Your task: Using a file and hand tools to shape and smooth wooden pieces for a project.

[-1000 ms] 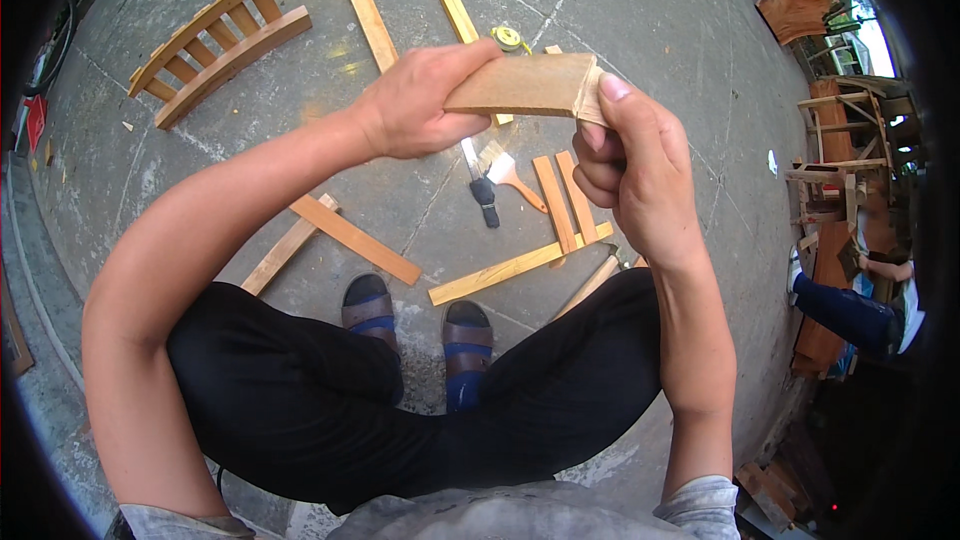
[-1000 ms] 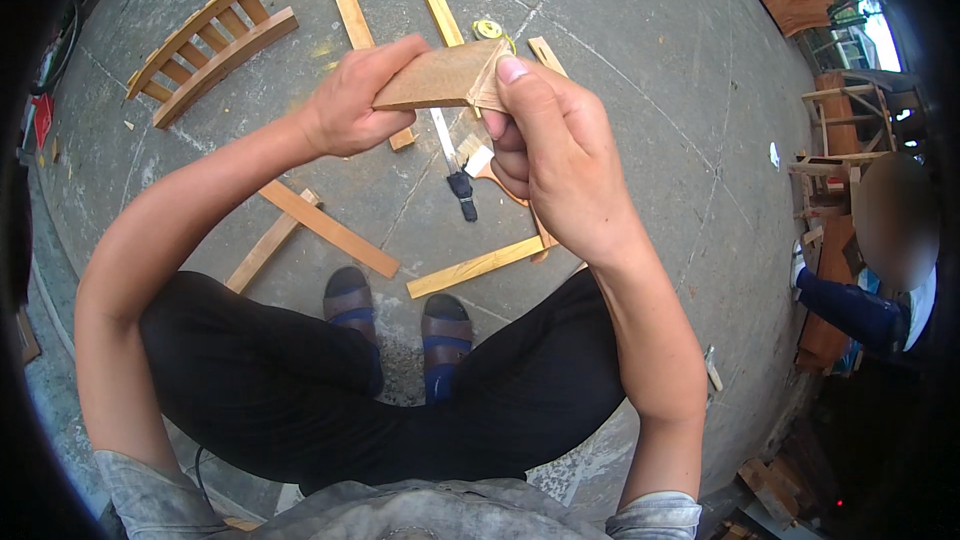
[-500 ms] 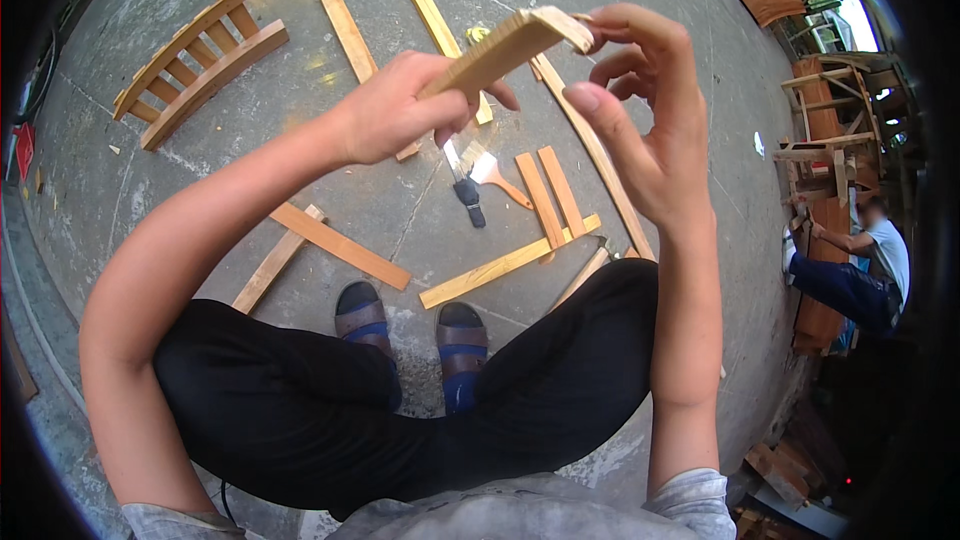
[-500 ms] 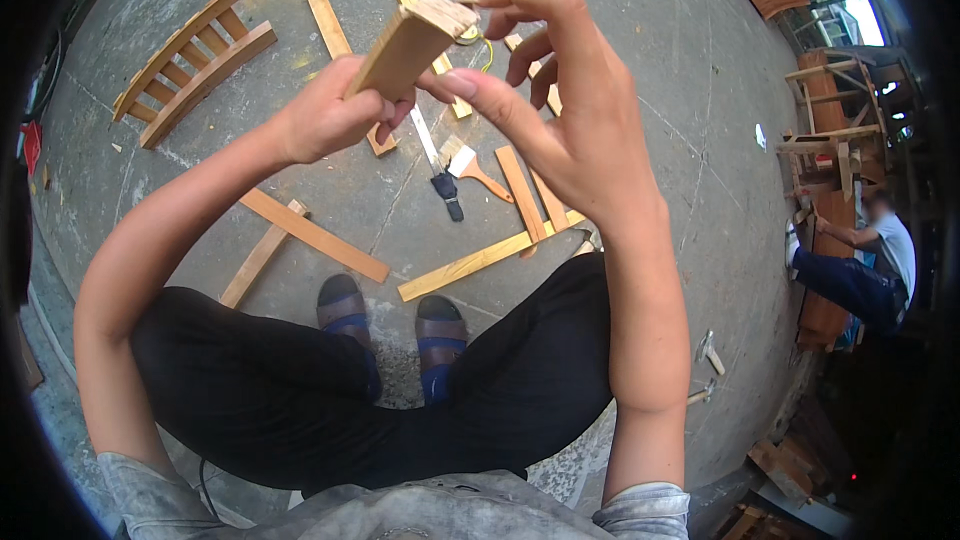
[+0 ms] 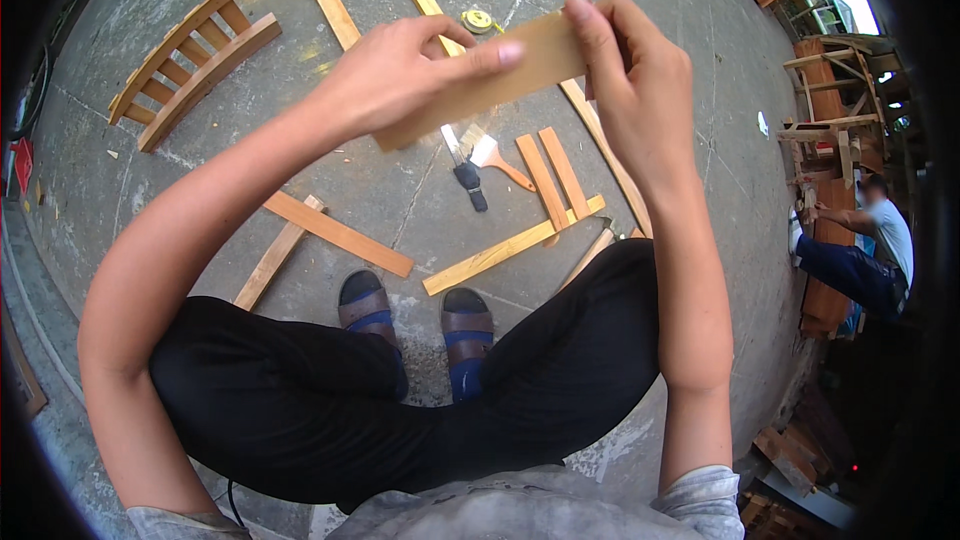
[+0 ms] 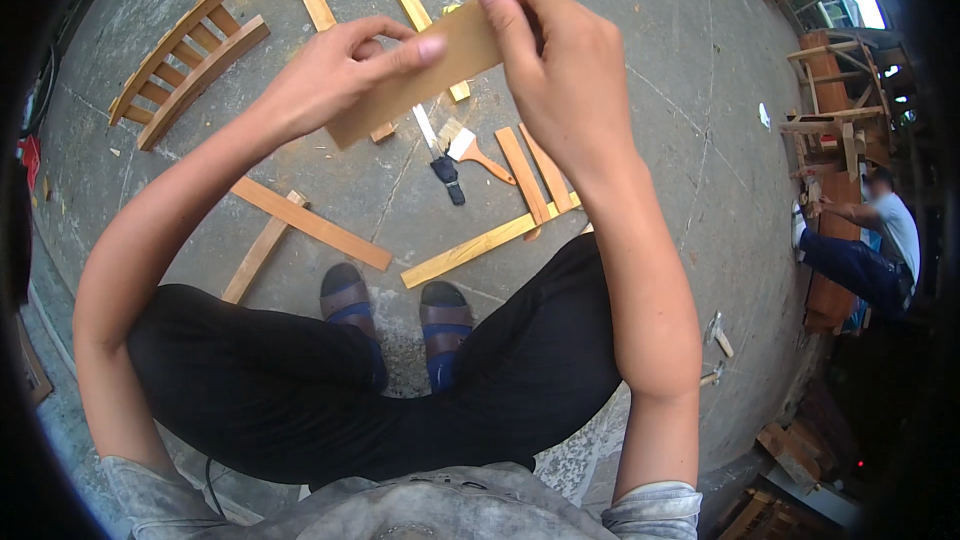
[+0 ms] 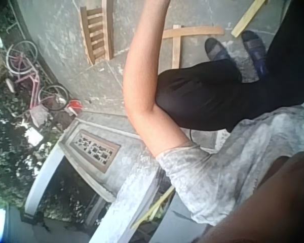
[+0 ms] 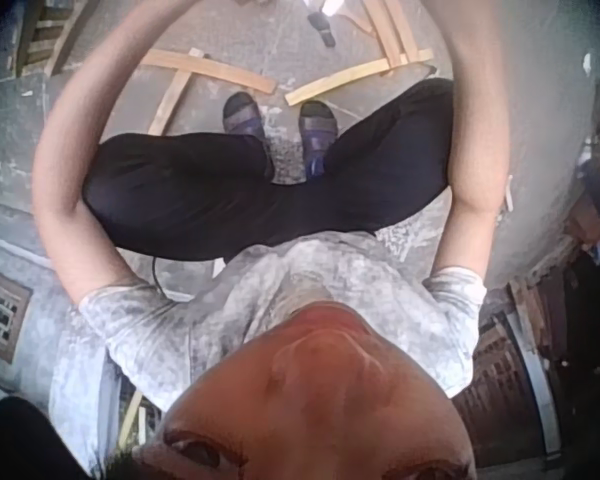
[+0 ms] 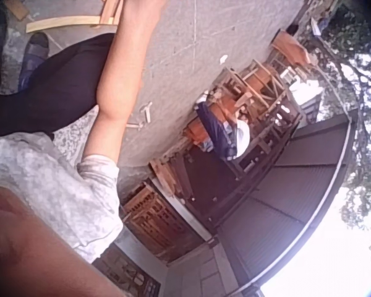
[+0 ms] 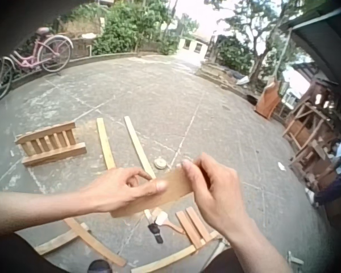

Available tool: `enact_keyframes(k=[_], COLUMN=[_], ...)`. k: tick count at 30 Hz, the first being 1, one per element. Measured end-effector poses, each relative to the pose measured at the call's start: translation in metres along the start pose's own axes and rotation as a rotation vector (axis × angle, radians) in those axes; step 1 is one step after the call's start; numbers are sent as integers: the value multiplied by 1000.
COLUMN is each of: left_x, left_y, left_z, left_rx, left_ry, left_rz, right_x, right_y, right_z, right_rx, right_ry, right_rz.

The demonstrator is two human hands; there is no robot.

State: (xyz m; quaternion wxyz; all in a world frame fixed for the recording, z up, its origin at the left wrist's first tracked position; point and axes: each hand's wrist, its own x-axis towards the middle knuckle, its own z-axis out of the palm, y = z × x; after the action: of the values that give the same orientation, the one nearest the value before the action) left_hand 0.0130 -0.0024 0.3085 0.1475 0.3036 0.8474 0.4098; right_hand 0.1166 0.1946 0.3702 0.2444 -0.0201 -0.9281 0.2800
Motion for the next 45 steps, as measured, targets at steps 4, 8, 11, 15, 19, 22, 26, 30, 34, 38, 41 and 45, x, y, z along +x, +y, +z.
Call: enact_keyframes(k=[4,8,11,15,19,22,26,30,34,38,41,45], left_x=[2,10,12,10,10,12,15,15,15,15,14,14], left_y=[-1,-6,-11,-18,-21,-26,-24,-27,-26,-27,-25,-25], left_z=[1,-8,-8,-11,-8,-8,-6,-7,-12,-15,-14,-9], left_rx=[-196,-45,0,-47,-144,-184,-306,-283,-198,-129,-161,-322], left_ry=[155,228,277,238,233,203,246,284,295,314,287,247], left_rz=[-48,42,114,172,169,161,184,192,173,151,166,201], right_x=[-4,-1,-1,-4,-7,-7,-6,-4,-3,-6,-11,-11], right_y=[2,8,10,3,-5,-3,-18,-10,4,-9,-24,-32], right_z=[2,0,1,-4,-2,-1,-1,-1,0,-5,2,1], right_rx=[104,-37,43,397,685,885,888,602,203,367,558,744], right_ry=[-66,-69,-160,-325,-369,-412,-291,-258,-151,-328,-334,-345], right_rz=[127,-7,-8,162,306,404,454,376,85,199,288,328])
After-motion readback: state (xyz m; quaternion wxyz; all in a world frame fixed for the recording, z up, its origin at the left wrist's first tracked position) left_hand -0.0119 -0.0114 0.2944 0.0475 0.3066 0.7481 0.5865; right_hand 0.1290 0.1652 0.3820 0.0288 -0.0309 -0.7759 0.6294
